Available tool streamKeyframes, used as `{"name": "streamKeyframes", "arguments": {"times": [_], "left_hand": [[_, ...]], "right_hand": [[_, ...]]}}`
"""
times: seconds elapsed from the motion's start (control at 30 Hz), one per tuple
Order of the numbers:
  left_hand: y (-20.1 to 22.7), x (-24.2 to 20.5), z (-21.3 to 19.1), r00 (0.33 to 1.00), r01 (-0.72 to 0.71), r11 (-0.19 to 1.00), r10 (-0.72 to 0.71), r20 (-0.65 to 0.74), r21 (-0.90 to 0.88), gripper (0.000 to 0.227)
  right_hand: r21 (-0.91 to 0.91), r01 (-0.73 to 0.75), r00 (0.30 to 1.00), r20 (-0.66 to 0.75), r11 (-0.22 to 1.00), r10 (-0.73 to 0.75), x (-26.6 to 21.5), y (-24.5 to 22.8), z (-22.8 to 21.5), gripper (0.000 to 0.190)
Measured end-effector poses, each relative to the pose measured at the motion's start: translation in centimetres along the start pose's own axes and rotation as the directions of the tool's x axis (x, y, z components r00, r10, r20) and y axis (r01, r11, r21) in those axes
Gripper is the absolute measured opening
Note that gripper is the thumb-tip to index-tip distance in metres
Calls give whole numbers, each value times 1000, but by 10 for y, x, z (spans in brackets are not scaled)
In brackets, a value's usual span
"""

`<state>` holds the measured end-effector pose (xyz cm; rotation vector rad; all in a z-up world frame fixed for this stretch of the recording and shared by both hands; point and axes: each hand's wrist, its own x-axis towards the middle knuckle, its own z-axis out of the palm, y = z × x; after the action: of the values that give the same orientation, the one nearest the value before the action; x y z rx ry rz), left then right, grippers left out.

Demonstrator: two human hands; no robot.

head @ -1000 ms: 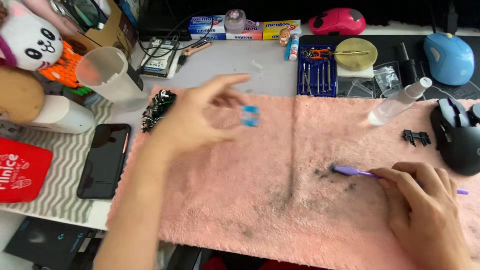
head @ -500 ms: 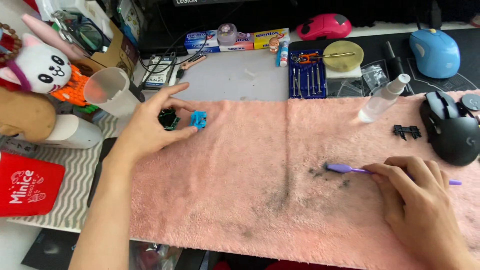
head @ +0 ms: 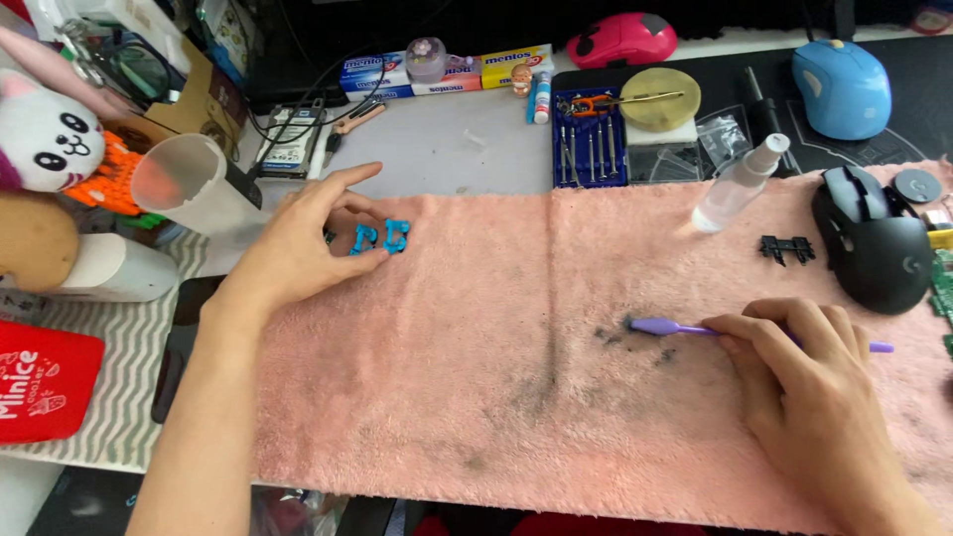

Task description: The person scrubs small blue and black plastic electronic components with a purple toothbrush on a pink towel. They spray the components with a clear liquid from a spray bottle and continue scrubbing, then place the cleaned parts aside.

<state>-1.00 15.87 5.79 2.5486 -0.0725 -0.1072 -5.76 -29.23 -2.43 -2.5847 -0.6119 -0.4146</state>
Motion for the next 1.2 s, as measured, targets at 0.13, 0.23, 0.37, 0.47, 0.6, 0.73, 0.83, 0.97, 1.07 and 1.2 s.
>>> {"name": "streamKeyframes", "arguments": {"times": [0.13,0.23,0.37,0.47,0.6,0.73,0.83,0.97,1.07,1.2], "left_hand": [[0,-2,-1,1000,-5,999,5,-15,-35,86],[-8,-2,-4,999,-34,998,34,-4,50,90],[-9,-1,-6,999,-29,992,26,23,122,85],[-13,1,-7,997,-72,990,69,27,120,84],[-31,6,-4,977,-209,963,211,9,172,74],[-26,7,-9,991,-137,976,136,16,168,74],[-27,10,-10,996,-93,978,94,3,187,75],[-35,16,-10,994,-111,972,112,4,208,69],[-29,16,-14,991,-135,967,136,12,218,71],[-18,13,-16,989,-133,973,118,85,190,84]], "right_hand": [[-14,-2,1000,4,1000,2,-2,4,2,25],[-7,24,1000,-9,1000,-24,-1,4,4,25],[-25,16,1000,-26,1000,-17,-3,5,4,24],[-31,8,1000,-15,999,-8,-3,5,4,24],[-9,15,1000,-14,1000,-15,-2,5,4,23],[-20,14,1000,-24,1000,-14,-2,6,5,23],[-19,18,1000,-16,1000,-18,-2,7,5,23],[-17,21,1000,-16,1000,-22,-3,8,5,24],[-11,18,1000,-11,1000,-18,-3,9,5,25],[-9,21,1000,-18,1000,-22,-3,7,4,24]]}}
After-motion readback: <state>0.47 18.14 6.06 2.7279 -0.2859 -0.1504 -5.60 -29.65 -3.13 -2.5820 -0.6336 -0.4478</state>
